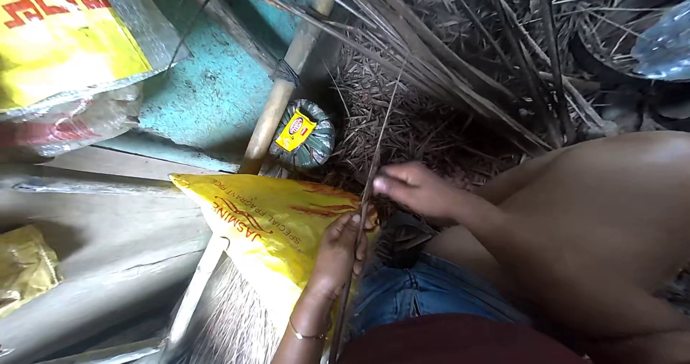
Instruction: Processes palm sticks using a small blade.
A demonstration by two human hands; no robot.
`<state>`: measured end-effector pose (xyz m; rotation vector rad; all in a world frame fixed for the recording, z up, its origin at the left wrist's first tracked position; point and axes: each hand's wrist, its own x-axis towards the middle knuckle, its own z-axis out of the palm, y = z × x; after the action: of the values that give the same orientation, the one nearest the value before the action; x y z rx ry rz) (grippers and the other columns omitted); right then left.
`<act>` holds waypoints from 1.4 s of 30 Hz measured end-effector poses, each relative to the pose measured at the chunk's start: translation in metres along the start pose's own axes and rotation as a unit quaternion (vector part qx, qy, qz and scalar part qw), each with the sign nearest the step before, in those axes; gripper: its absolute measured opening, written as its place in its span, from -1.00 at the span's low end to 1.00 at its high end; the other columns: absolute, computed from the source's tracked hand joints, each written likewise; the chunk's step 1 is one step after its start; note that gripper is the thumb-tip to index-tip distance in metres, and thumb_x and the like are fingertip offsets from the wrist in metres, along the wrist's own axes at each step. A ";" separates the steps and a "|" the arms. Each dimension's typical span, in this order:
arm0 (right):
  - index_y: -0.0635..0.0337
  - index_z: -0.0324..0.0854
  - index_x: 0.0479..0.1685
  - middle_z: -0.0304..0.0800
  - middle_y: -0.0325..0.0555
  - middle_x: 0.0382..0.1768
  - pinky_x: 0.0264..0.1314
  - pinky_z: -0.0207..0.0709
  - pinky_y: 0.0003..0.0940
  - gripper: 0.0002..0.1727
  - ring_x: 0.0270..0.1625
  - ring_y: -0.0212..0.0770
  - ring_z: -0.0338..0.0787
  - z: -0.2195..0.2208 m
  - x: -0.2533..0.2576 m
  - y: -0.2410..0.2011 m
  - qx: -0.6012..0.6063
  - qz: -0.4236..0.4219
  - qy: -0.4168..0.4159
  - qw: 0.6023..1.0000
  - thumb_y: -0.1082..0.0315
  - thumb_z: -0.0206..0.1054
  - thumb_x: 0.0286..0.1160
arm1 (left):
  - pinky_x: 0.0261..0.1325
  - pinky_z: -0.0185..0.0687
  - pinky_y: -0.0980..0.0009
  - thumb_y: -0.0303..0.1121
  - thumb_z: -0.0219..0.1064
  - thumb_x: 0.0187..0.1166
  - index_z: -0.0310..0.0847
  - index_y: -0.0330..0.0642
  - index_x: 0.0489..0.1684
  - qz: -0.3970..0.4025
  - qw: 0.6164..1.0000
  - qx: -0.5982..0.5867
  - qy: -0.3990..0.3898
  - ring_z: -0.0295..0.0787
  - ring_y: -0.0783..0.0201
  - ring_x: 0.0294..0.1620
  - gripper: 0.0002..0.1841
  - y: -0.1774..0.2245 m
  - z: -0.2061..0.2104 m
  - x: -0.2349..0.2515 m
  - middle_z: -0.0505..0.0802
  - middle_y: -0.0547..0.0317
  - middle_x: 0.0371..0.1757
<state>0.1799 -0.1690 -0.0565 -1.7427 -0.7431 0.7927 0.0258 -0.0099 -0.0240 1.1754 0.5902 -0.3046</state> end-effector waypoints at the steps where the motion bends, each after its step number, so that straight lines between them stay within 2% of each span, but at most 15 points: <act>1: 0.14 0.72 -0.28 0.56 -0.29 -0.59 -0.40 0.46 -0.36 -0.61 -0.52 -0.40 0.54 0.005 -0.004 -0.002 -0.057 -0.033 -0.045 0.997 0.08 0.15 0.80 | -0.82 0.28 0.66 -0.34 -0.20 0.90 0.54 -0.22 -0.10 0.003 1.000 -0.001 0.005 0.29 0.57 -0.88 -0.65 0.000 0.000 0.001 0.45 0.41 -0.76; 3: 0.08 0.65 -0.38 0.52 -0.29 -0.61 -0.43 0.43 -0.28 -0.53 -0.51 -0.34 0.58 0.013 -0.006 0.002 -0.171 -0.117 -0.055 0.977 -0.03 0.07 0.79 | -0.84 0.27 0.67 -0.34 -0.22 0.89 0.52 -0.19 -0.13 0.006 1.000 -0.009 0.006 0.27 0.57 -0.89 -0.65 0.000 -0.001 0.001 0.43 0.43 -0.77; 7: 0.10 0.66 -0.47 0.60 -0.22 -0.64 -0.60 0.47 -0.17 -0.56 -0.59 -0.21 0.66 0.007 0.004 0.022 -0.289 -0.191 0.056 0.936 0.00 0.15 0.69 | -0.86 0.23 0.68 -0.32 -0.26 0.89 0.49 -0.18 -0.14 -0.003 0.999 -0.032 0.001 0.23 0.58 -0.91 -0.64 0.000 -0.002 -0.002 0.38 0.43 -0.79; 10: 0.16 0.66 -0.42 0.62 -0.09 -0.62 -0.59 0.50 0.00 -0.51 -0.57 -0.03 0.70 -0.005 0.011 0.030 -0.319 -0.120 0.126 0.932 -0.03 0.11 0.73 | -0.87 0.22 0.69 -0.34 -0.28 0.89 0.48 -0.18 -0.17 -0.004 0.999 -0.042 -0.002 0.22 0.59 -0.92 -0.63 0.001 -0.003 -0.002 0.36 0.44 -0.80; 13: 0.31 0.66 -0.24 0.64 0.13 -0.55 -0.40 0.49 0.29 -0.46 -0.44 0.21 0.72 -0.032 0.016 0.029 -0.268 0.023 0.202 0.942 -0.02 0.05 0.82 | -0.87 0.22 0.69 -0.33 -0.28 0.89 0.49 -0.17 -0.17 -0.008 0.999 -0.046 -0.005 0.22 0.58 -0.92 -0.62 -0.002 -0.006 -0.007 0.35 0.44 -0.80; 16: 0.22 0.60 -0.36 0.46 -0.11 -0.64 -0.49 0.37 -0.03 -0.52 -0.58 -0.11 0.51 -0.029 0.013 0.019 -0.163 0.007 0.200 0.966 0.03 0.05 0.82 | -0.86 0.24 0.69 -0.33 -0.30 0.89 0.48 -0.18 -0.18 -0.013 0.998 -0.064 -0.007 0.23 0.59 -0.92 -0.61 -0.003 -0.009 -0.004 0.35 0.44 -0.80; 18: 0.16 0.63 -0.43 0.43 -0.27 -0.69 -0.59 0.35 -0.28 -0.56 -0.65 -0.34 0.43 -0.008 0.003 0.011 -0.091 -0.047 0.113 0.988 0.08 0.10 0.77 | -0.86 0.24 0.70 -0.32 -0.32 0.89 0.47 -0.17 -0.18 -0.018 0.996 -0.085 -0.017 0.24 0.60 -0.91 -0.60 -0.001 -0.007 0.000 0.36 0.45 -0.79; 20: 0.11 0.68 -0.39 0.49 -0.32 -0.67 -0.53 0.41 -0.35 -0.58 -0.60 -0.41 0.49 0.010 -0.001 0.012 -0.115 -0.102 0.022 0.988 0.06 0.13 0.76 | -0.86 0.24 0.71 -0.31 -0.32 0.89 0.46 -0.15 -0.17 -0.024 0.994 -0.103 -0.029 0.24 0.60 -0.91 -0.61 0.000 -0.005 0.001 0.36 0.47 -0.79; 23: 0.11 0.70 -0.39 0.59 -0.22 -0.63 -0.54 0.50 -0.18 -0.55 -0.57 -0.24 0.63 0.011 0.007 0.026 -0.232 -0.164 0.062 0.957 0.03 0.08 0.74 | -0.87 0.23 0.71 -0.30 -0.33 0.88 0.45 -0.12 -0.19 -0.029 0.990 -0.127 -0.046 0.24 0.61 -0.92 -0.61 -0.002 -0.007 -0.001 0.36 0.47 -0.79; 27: 0.24 0.64 -0.34 0.58 0.00 -0.59 -0.42 0.45 0.17 -0.47 -0.49 0.06 0.65 -0.023 0.025 0.041 -0.222 -0.018 0.175 0.959 -0.02 0.05 0.80 | -0.88 0.23 0.71 -0.28 -0.33 0.88 0.47 -0.12 -0.19 -0.038 0.987 -0.143 -0.061 0.22 0.61 -0.93 -0.60 -0.004 -0.009 -0.005 0.34 0.48 -0.79; 31: 0.19 0.72 -0.15 0.51 -0.16 -0.59 -0.48 0.41 -0.13 -0.55 -0.57 -0.20 0.50 -0.020 0.018 0.031 -0.127 -0.009 0.195 0.973 0.05 0.05 0.85 | -0.88 0.26 0.71 -0.27 -0.35 0.88 0.47 -0.13 -0.19 -0.041 0.980 -0.178 -0.075 0.25 0.60 -0.94 -0.58 -0.006 -0.010 -0.001 0.35 0.47 -0.80; 33: 0.13 0.69 -0.20 0.51 -0.24 -0.62 -0.55 0.43 -0.21 -0.59 -0.61 -0.29 0.50 -0.002 0.010 0.025 -0.107 -0.027 0.153 0.982 0.05 0.06 0.82 | -0.88 0.26 0.71 -0.26 -0.35 0.88 0.47 -0.12 -0.18 -0.044 0.979 -0.181 -0.082 0.26 0.61 -0.94 -0.59 -0.005 -0.010 0.000 0.35 0.48 -0.80; 36: 0.13 0.75 -0.11 0.60 -0.21 -0.57 -0.43 0.52 -0.11 -0.56 -0.52 -0.23 0.61 0.009 0.008 0.024 -0.132 -0.039 0.105 0.985 0.02 0.05 0.81 | -0.88 0.28 0.71 -0.25 -0.30 0.87 0.46 -0.10 -0.17 -0.051 0.978 -0.176 -0.094 0.27 0.61 -0.94 -0.62 -0.006 -0.011 -0.004 0.36 0.49 -0.79; 41: 0.21 0.75 -0.08 0.51 -0.17 -0.55 -0.33 0.43 -0.08 -0.52 -0.49 -0.21 0.51 -0.034 0.037 0.052 -0.114 0.025 0.198 0.973 0.05 0.02 0.86 | -0.89 0.27 0.70 -0.23 -0.23 0.86 0.48 -0.09 -0.16 -0.060 0.975 -0.182 -0.112 0.28 0.61 -0.94 -0.65 -0.013 -0.015 -0.014 0.36 0.50 -0.80; 42: 0.23 0.75 -0.07 0.57 -0.09 -0.51 -0.27 0.45 0.01 -0.51 -0.45 -0.14 0.56 -0.043 0.041 0.057 -0.122 0.043 0.216 0.968 0.04 0.02 0.86 | -0.89 0.27 0.70 -0.23 -0.23 0.86 0.48 -0.09 -0.16 -0.061 0.975 -0.181 -0.112 0.28 0.61 -0.94 -0.65 -0.014 -0.015 -0.015 0.35 0.50 -0.80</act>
<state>0.2450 -0.1753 -0.1068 -2.0890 -0.4819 0.3617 0.0025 -0.0023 -0.0298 0.7422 0.4957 -0.4092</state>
